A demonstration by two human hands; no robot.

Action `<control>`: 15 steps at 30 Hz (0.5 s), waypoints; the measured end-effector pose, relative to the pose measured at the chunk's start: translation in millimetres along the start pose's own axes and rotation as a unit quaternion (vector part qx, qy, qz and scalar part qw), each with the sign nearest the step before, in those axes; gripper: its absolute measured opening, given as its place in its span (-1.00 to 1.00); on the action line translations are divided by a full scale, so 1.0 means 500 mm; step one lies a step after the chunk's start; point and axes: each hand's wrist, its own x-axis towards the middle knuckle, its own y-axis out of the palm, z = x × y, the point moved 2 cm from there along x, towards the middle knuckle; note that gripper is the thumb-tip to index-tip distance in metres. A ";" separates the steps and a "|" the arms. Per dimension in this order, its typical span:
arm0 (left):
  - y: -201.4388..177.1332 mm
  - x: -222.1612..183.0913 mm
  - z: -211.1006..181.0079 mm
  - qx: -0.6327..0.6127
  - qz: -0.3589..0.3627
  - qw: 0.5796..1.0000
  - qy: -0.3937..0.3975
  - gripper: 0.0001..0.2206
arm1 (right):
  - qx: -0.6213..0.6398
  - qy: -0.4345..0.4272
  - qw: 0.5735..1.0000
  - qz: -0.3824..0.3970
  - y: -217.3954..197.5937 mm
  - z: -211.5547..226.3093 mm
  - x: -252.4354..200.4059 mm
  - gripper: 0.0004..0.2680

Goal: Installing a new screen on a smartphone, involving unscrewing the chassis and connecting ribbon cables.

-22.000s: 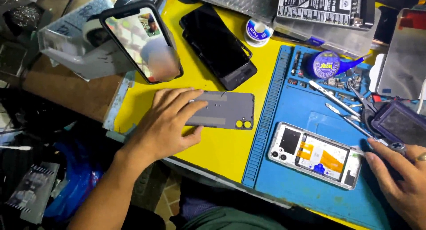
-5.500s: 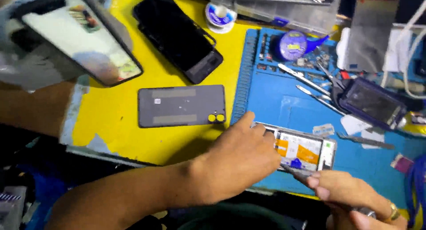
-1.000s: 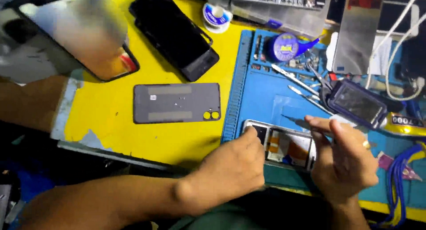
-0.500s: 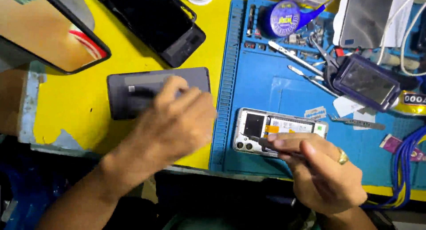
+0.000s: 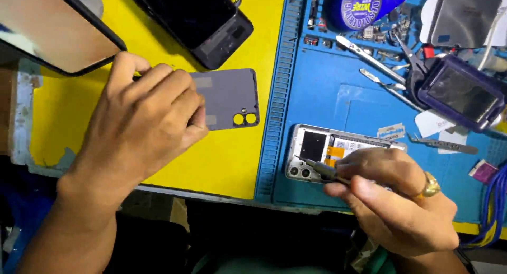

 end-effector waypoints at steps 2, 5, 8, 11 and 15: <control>-0.006 0.000 0.003 0.001 -0.011 1.000 0.007 -0.84 | 0.000 0.009 0.998 0.057 -0.001 0.014 0.029 -0.77; -0.009 0.002 0.003 -0.031 -0.022 0.999 0.009 -0.85 | 0.045 0.021 0.995 0.091 0.005 0.045 0.067 -0.85; -0.003 0.008 -0.003 -0.065 -0.034 0.997 0.022 -0.89 | 0.040 0.015 0.995 0.092 0.003 0.041 0.061 -0.80; -0.001 0.030 -0.049 -0.298 -0.073 0.951 0.028 -0.90 | 0.032 0.020 0.995 0.093 0.008 0.026 0.041 -0.66; 0.019 0.060 -0.139 -0.448 -0.075 0.890 0.050 -0.85 | 0.059 -0.050 0.996 0.052 0.033 0.012 0.056 -0.79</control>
